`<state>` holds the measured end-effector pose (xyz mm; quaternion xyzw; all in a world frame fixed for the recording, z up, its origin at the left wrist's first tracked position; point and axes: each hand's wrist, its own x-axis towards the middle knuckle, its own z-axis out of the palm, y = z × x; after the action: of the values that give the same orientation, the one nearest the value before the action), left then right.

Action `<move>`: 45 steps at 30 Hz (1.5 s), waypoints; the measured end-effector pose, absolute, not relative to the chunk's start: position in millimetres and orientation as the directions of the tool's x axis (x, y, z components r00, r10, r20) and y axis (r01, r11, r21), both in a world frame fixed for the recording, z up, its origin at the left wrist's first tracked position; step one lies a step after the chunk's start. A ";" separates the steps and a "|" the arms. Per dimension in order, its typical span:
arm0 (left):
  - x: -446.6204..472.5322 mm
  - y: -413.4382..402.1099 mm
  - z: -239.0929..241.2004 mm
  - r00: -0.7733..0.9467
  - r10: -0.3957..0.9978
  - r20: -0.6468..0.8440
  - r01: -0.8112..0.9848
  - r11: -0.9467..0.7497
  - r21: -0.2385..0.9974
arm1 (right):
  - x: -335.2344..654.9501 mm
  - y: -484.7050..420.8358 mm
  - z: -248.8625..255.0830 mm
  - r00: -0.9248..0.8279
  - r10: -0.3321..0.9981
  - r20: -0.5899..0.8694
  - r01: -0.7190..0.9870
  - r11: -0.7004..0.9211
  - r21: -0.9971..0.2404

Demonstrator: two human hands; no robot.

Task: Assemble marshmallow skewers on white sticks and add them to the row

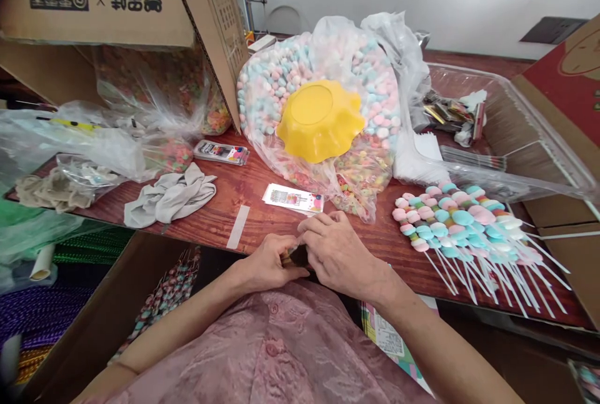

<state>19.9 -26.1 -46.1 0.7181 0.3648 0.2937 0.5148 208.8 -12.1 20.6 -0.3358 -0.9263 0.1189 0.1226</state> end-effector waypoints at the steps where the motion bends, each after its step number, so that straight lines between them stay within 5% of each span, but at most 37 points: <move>1: 20.5 -26.4 -47.1 0.555 0.832 0.025 0.194 -0.158 0.968 | 210.8 -9.9 19.1 -0.740 0.658 0.142 0.594 0.738 -0.320; 7: 21.5 -28.6 -50.8 0.552 0.831 -0.071 0.089 0.026 0.996 | 222.0 -4.6 19.3 -0.749 0.656 0.089 0.558 0.698 -0.449; 14: 23.6 -26.3 -46.9 0.553 0.832 -0.050 0.129 -0.026 0.991 | 221.5 -2.8 13.9 -0.733 0.680 0.033 0.646 0.710 -0.279; 23: 25.6 -26.1 -52.2 0.487 0.859 -0.156 -0.018 0.189 0.982 | 224.1 -6.6 13.8 -0.692 0.722 0.006 0.553 0.535 -0.639; 28: 23.5 -23.0 -40.1 0.589 0.765 -0.261 -0.162 0.428 0.889 | 219.8 -14.5 11.8 -0.459 0.875 0.155 0.514 0.404 -0.756; 32: 22.1 -20.7 -36.3 0.720 0.652 -0.239 -0.175 0.504 0.846 | 212.6 -5.8 12.2 -0.552 0.834 -0.015 0.406 0.253 -0.878; 37: 23.8 -20.6 -42.3 0.765 0.585 -0.268 -0.179 0.593 0.785 | 201.1 4.6 11.4 -0.627 0.761 -0.170 0.477 0.202 -0.855; 45: 24.8 -22.2 -44.0 0.781 0.560 -0.277 -0.288 0.716 0.636 | 205.2 21.9 0.0 -0.650 0.755 0.084 0.279 0.341 -0.898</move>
<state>24.8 -22.2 -44.0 0.2934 0.2316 0.2365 0.8969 205.2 21.9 0.0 -0.3321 -0.7783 0.4684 0.2539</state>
